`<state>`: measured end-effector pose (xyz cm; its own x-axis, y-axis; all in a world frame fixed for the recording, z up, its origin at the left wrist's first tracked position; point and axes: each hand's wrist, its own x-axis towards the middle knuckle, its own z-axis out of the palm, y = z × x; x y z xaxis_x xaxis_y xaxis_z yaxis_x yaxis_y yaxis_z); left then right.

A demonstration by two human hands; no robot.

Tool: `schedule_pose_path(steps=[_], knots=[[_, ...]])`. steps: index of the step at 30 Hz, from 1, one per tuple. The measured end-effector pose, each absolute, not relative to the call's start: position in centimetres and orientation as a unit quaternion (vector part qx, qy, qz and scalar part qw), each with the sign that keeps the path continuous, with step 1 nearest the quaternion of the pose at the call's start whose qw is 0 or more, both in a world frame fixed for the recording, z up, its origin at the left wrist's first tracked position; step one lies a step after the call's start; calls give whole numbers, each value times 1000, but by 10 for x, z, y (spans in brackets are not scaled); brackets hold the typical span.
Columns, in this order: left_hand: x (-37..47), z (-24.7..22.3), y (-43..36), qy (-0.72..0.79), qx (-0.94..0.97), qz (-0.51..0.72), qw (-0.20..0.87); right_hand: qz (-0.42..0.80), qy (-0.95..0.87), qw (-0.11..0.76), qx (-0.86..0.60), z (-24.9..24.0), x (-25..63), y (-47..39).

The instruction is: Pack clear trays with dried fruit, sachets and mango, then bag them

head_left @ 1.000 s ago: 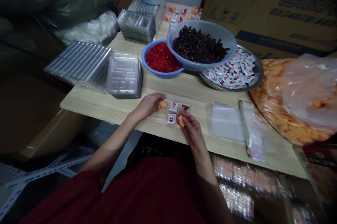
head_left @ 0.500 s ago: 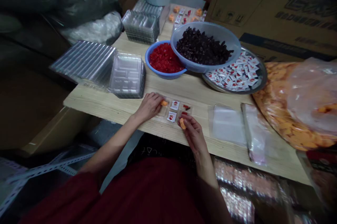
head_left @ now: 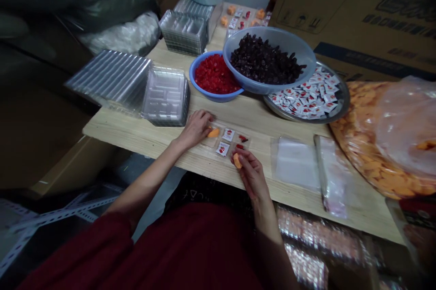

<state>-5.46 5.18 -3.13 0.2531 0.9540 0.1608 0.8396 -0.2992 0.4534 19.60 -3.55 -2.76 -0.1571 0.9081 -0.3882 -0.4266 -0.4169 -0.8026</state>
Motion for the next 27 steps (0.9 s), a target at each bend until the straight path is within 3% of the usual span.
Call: schedule_pose_path(steps=[6, 12, 17, 21, 24, 27], knots=[[-40, -28, 28, 607, 723, 308, 117, 732, -226, 489, -418, -28, 189, -33], [-8, 6, -19, 512, 716, 367, 301, 741, -216, 510, -381, -24, 174, -16], [-8, 2, -19, 421, 803, 337, 252, 763, -219, 493, -356, -23, 159, 7], [-23, -3, -4, 447, 782, 374, 219, 787, -245, 454, -337, -24, 146, 25], [-40, 1, 3, 539, 703, 392, 248, 724, -334, 477, -371, -26, 146, 34], [-54, 1, 5, 612, 664, 333, 271, 558, -510, 491, -433, -34, 154, 41]])
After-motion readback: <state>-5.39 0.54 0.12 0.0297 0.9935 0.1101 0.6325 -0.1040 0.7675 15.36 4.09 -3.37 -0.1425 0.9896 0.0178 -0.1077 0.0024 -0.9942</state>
